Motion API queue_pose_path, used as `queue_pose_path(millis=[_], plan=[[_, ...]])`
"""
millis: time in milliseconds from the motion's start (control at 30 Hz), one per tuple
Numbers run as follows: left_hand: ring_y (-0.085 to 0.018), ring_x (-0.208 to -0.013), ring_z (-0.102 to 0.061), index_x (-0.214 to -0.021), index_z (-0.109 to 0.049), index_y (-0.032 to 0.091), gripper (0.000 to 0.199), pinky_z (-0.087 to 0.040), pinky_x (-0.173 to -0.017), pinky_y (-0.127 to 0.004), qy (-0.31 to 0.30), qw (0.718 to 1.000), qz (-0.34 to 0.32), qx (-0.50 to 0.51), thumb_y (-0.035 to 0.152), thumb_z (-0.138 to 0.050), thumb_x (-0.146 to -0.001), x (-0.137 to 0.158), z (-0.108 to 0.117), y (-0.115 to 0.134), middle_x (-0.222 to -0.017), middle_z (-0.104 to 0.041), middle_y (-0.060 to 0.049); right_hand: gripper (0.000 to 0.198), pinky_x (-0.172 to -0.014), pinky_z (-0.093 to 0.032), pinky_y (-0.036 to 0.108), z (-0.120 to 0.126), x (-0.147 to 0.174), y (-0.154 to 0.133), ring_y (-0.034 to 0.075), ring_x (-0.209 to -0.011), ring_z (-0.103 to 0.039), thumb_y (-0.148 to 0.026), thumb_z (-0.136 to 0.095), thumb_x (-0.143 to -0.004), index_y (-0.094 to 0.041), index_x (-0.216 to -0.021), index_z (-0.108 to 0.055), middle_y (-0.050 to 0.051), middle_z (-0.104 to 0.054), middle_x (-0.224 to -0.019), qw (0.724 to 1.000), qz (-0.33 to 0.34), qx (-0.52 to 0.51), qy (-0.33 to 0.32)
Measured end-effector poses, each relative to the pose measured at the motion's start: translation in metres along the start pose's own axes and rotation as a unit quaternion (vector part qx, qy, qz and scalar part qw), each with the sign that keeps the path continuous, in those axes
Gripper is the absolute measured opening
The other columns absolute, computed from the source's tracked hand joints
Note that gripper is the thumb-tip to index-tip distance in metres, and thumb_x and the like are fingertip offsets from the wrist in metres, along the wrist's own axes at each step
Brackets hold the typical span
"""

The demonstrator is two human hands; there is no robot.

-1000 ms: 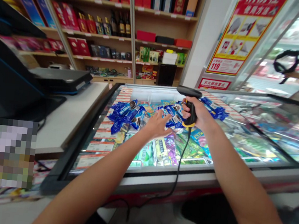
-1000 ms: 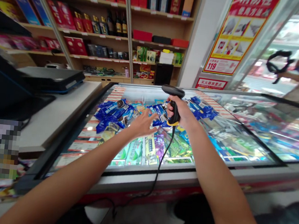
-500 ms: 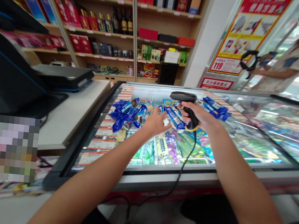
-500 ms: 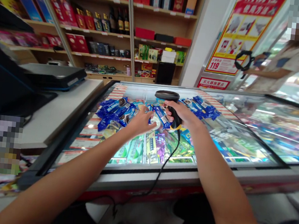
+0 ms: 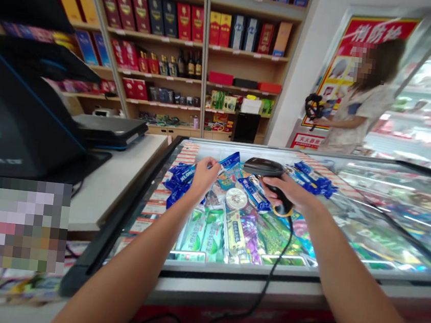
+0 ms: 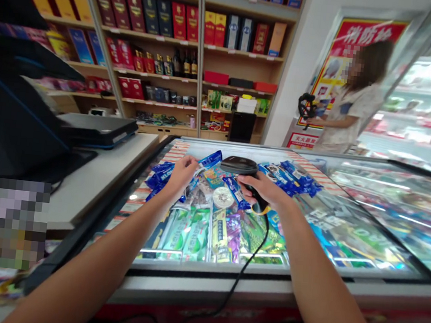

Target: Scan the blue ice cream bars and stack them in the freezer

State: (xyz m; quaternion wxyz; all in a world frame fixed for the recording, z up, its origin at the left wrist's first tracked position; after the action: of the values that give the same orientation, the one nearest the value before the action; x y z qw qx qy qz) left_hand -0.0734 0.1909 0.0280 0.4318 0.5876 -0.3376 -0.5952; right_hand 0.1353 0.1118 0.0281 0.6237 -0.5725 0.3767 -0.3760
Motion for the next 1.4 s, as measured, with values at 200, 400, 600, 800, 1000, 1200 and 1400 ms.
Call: queue_pose_path(millis=[200,400,600,800,1000,1200,1400], plan=[[-0.01,-0.059,-0.048,-0.071,-0.047,0.022,0.018,-0.039,-0.06,-0.023,-0.027,1.0,-0.007,0.011,0.016,-0.064,-0.067,0.001,-0.009,-0.002,-0.07,-0.057,0.005,0.041,-0.039,-0.031,0.021,-0.014,0.001,0.0,0.008,-0.041,-0.04,-0.053,-0.077,-0.082,-0.019,-0.078,-0.053,-0.006,-0.046,-0.053,0.998,0.024,0.031,-0.057],[-0.012,-0.079,-0.056,-0.079,-0.048,0.021,0.024,-0.044,-0.078,-0.025,-0.08,0.995,-0.054,-0.008,0.015,-0.067,-0.065,0.001,-0.017,-0.009,-0.092,-0.065,0.0,0.047,-0.038,-0.031,0.022,-0.018,0.001,0.002,0.007,-0.038,-0.042,-0.056,-0.075,-0.083,-0.019,-0.068,-0.05,-0.006,-0.045,-0.052,0.994,0.024,0.08,-0.071],[-0.014,-0.083,-0.059,-0.08,-0.046,0.022,0.023,-0.046,-0.083,-0.027,-0.105,0.991,-0.081,-0.022,0.015,-0.065,-0.069,0.0,-0.022,-0.01,-0.091,-0.064,0.0,0.048,-0.037,-0.03,0.022,-0.013,0.0,0.003,0.008,-0.037,-0.043,-0.057,-0.076,-0.081,-0.019,-0.069,-0.051,-0.006,-0.045,-0.05,0.992,0.019,0.107,-0.056],[-0.022,-0.102,-0.06,-0.09,-0.051,0.021,0.024,-0.047,-0.095,-0.035,-0.063,0.968,-0.15,-0.192,0.007,-0.06,-0.072,0.004,-0.011,0.014,-0.106,-0.061,-0.008,0.048,-0.041,-0.033,0.023,-0.009,-0.002,-0.001,0.009,-0.04,-0.046,-0.059,-0.071,-0.083,-0.019,-0.066,-0.051,-0.004,-0.048,-0.051,0.989,0.032,0.139,-0.033],[-0.036,-0.122,-0.055,-0.104,-0.064,0.01,0.022,-0.044,-0.103,-0.045,-0.04,0.814,-0.159,-0.557,0.015,-0.056,-0.084,0.018,0.001,0.031,-0.128,-0.056,-0.024,0.039,-0.046,-0.041,0.026,0.033,-0.011,0.013,0.014,-0.046,-0.055,-0.055,-0.066,-0.086,-0.017,-0.079,-0.061,0.004,-0.063,-0.059,0.965,-0.033,0.205,0.159],[-0.041,-0.111,-0.059,-0.109,-0.068,0.01,0.033,-0.048,-0.088,-0.047,-0.005,0.759,-0.093,-0.644,0.03,-0.054,-0.087,0.023,0.014,0.036,-0.124,-0.062,-0.024,0.026,-0.053,-0.046,0.027,0.051,-0.013,0.029,0.019,-0.061,-0.063,-0.043,-0.07,-0.087,-0.017,-0.083,-0.067,0.008,-0.072,-0.073,0.917,-0.107,0.322,0.209],[-0.047,-0.132,-0.047,-0.11,-0.07,0.01,0.033,-0.04,-0.104,-0.058,-0.014,0.779,-0.166,-0.605,0.029,-0.057,-0.086,0.027,0.002,0.039,-0.139,-0.055,-0.027,0.036,-0.049,-0.039,0.028,0.041,-0.015,0.026,0.017,-0.056,-0.053,-0.05,-0.078,-0.078,-0.02,-0.065,-0.064,0.004,-0.064,-0.06,0.918,-0.058,0.363,0.151]])
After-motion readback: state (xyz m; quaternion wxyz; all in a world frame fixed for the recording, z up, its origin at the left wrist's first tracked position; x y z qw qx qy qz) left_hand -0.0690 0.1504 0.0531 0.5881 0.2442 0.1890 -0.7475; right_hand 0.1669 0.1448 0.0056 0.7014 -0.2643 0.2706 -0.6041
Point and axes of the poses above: each hand's wrist, its own x-axis away from the middle knuckle, its own z-axis out of the back of the hand, y = z × x, the point moved 9 cm from there along -x, towards the middle knuckle
